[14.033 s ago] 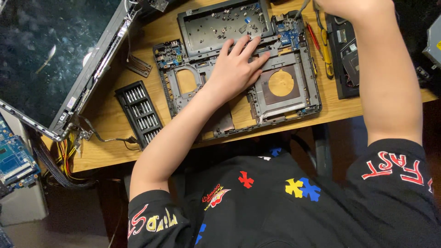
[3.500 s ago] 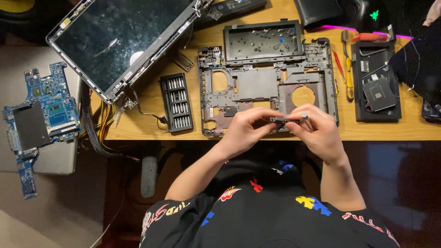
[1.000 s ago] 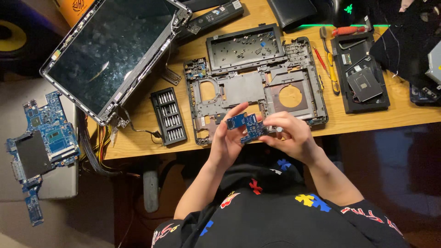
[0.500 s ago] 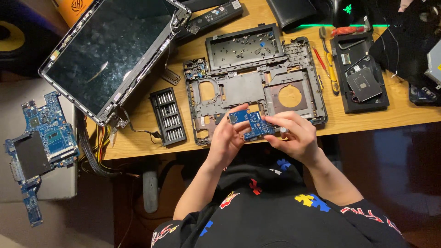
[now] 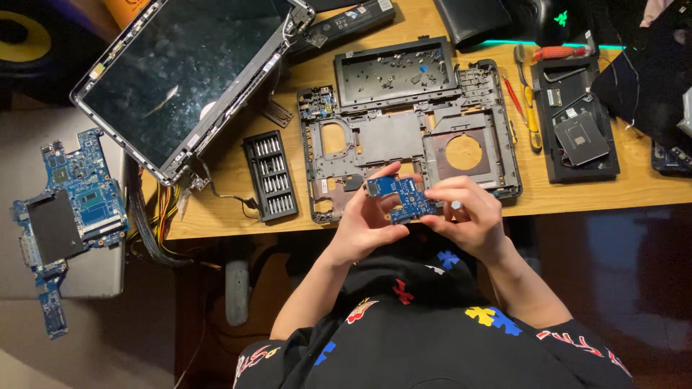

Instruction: Disassembling and inspecting internal components of a laptop at a workbench.

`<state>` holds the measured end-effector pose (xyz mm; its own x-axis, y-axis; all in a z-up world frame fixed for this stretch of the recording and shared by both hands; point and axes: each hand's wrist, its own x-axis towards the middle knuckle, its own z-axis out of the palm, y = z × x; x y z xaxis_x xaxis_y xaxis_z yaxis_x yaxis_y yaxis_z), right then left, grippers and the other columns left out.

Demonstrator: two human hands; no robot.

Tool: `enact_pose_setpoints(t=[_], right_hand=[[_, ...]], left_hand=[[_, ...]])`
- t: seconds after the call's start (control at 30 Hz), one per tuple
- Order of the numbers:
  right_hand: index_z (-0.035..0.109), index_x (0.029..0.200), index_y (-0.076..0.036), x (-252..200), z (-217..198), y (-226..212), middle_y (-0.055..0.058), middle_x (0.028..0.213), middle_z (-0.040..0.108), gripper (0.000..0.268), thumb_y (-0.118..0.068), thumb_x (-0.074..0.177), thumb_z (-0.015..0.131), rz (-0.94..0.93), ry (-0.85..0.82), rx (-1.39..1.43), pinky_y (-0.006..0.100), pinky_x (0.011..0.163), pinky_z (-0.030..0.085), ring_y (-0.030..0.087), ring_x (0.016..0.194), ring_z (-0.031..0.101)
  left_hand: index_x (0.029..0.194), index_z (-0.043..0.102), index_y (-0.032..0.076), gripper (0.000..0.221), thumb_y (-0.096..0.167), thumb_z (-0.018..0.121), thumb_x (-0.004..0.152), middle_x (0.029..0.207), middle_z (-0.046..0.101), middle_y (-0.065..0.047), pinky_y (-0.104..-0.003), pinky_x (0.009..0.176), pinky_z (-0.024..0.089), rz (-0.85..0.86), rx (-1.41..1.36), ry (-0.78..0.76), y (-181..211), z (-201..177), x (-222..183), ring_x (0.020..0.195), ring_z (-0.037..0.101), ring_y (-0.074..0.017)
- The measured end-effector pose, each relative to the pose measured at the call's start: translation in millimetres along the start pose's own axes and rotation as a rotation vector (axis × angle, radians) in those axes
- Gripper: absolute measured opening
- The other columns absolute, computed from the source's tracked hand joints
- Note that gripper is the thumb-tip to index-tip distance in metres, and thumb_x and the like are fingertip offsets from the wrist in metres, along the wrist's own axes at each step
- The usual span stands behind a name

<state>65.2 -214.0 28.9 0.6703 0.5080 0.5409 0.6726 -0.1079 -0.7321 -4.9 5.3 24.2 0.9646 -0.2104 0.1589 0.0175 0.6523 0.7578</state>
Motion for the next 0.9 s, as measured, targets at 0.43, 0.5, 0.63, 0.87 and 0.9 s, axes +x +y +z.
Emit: enact_pose_setpoints(t=[0.43,0.5,0.63,0.87,0.9], right_hand=[[0.073,0.100,-0.002,-8.8,-5.3,0.3,0.009,0.078,0.068,0.020,-0.016,0.107,0.060,0.087,0.137,-0.061,0.030,0.058,0.042,0.014,0.061,0.055],[0.071,0.099,-0.001,-18.1,-8.4,11.7,0.008,0.074,0.064,0.027,-0.022,0.109,0.058,0.136,0.226,0.019,0.029,0.056,0.040,0.014,0.058,0.053],[0.065,0.102,0.002,-6.5,-17.8,16.1,0.005,0.083,0.054,0.039,-0.036,0.112,0.059,0.120,0.474,0.556,0.025,0.053,0.043,0.008,0.056,0.043],[0.062,0.109,0.002,-10.5,-18.9,21.5,0.013,0.093,0.063,0.051,-0.046,0.116,0.049,0.067,0.403,0.526,0.030,0.072,0.053,0.014,0.068,0.053],[0.062,0.109,0.003,-9.6,-15.3,16.9,0.014,0.095,0.065,0.051,-0.047,0.115,0.050,0.085,0.364,0.441,0.031,0.073,0.054,0.018,0.073,0.060]], left_hand=[[0.159,0.035,-0.002,0.112,0.066,0.080,0.083,0.135,0.059,-0.023,-0.041,0.093,0.056,0.019,-0.097,0.143,-8.3,-18.0,0.8,0.103,0.069,-0.0287],[0.156,0.037,-0.004,0.110,0.067,0.079,0.083,0.137,0.060,-0.024,-0.040,0.096,0.056,0.010,-0.103,0.139,-13.5,-24.2,-0.1,0.106,0.069,-0.0296],[0.152,0.042,-0.007,0.107,0.069,0.077,0.085,0.135,0.062,-0.026,-0.042,0.101,0.056,0.021,-0.120,0.134,-22.5,-31.1,-1.8,0.112,0.069,-0.0317],[0.152,0.041,-0.008,0.107,0.068,0.077,0.085,0.138,0.060,-0.026,-0.043,0.106,0.052,-0.004,-0.106,0.159,-17.2,-16.8,3.5,0.123,0.062,-0.0323],[0.152,0.040,-0.008,0.107,0.068,0.076,0.085,0.141,0.058,-0.027,-0.044,0.112,0.049,-0.023,-0.093,0.139,-15.9,-14.6,3.6,0.129,0.060,-0.0329]])
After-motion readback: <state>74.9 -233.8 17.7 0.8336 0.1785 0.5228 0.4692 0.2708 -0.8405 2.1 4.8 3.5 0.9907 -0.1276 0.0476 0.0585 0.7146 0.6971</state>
